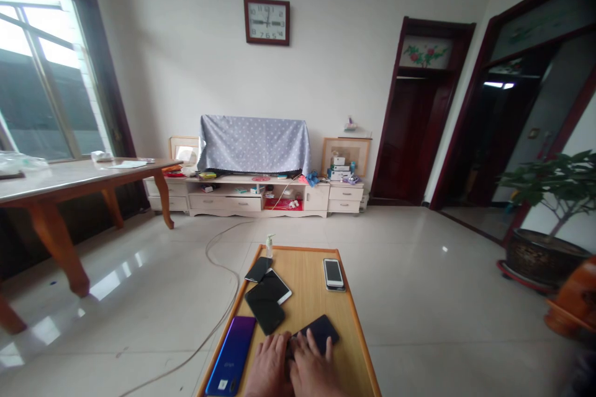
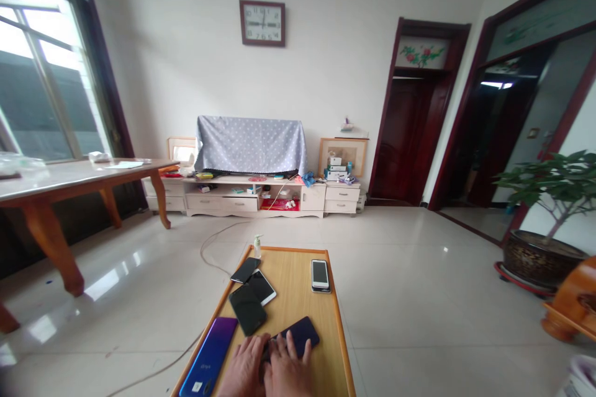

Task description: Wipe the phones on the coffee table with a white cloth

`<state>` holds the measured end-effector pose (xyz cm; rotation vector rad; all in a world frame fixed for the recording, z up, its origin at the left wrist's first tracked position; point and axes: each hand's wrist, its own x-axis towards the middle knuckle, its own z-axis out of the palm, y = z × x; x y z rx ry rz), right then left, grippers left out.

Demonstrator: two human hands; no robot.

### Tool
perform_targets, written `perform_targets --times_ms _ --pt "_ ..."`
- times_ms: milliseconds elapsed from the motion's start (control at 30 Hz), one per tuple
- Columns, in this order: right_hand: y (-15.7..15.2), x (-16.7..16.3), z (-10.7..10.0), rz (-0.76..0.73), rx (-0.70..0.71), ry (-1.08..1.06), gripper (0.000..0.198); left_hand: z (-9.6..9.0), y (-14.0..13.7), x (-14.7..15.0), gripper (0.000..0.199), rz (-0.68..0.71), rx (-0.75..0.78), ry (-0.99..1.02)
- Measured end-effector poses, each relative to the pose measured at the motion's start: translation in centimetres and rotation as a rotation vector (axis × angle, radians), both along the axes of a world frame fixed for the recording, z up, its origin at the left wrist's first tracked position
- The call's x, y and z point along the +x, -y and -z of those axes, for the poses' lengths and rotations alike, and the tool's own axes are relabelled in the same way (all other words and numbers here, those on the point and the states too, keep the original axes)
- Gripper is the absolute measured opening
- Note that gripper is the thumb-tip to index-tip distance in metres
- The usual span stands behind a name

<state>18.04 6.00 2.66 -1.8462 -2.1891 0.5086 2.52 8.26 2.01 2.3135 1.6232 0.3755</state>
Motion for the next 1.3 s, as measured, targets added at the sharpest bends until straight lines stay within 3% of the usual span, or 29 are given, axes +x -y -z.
perform_targets --times_ms 100,300,400,667,933,1167,1300 --pt "0.3 -0.6 0.2 -0.034 -0.024 -0.017 0.050 -0.2 0.1 -0.1 0.066 0.008 -0.034 -0.029" --pt "-1.6 4.2 -1.7 0.265 0.015 0.167 0.054 -1.0 0.7 0.1 0.072 0.006 0.038 0.018" --pt "-1.6 5.0 -2.0 0.310 0.019 0.195 0.055 -0.8 0.6 0.1 0.072 -0.002 0.046 0.024" --pt "1.3 0.3 -0.1 0.025 -0.030 0.019 0.051 0.0 0.2 0.0 0.063 0.008 0.033 0.009" --pt "-1.4 3.9 -2.1 0.294 0.026 0.164 0.054 -0.4 0.7 0.1 0.070 0.003 0.059 0.063" --pt "0.1 0.0 0.4 0.037 -0.034 0.018 0.050 -0.1 0.0 -0.1 0.062 0.012 0.030 0.032" --pt "-0.1 0.8 0.4 0.094 0.007 0.046 0.051 -0.3 0.2 -0.1 0.061 0.007 0.044 0.039"
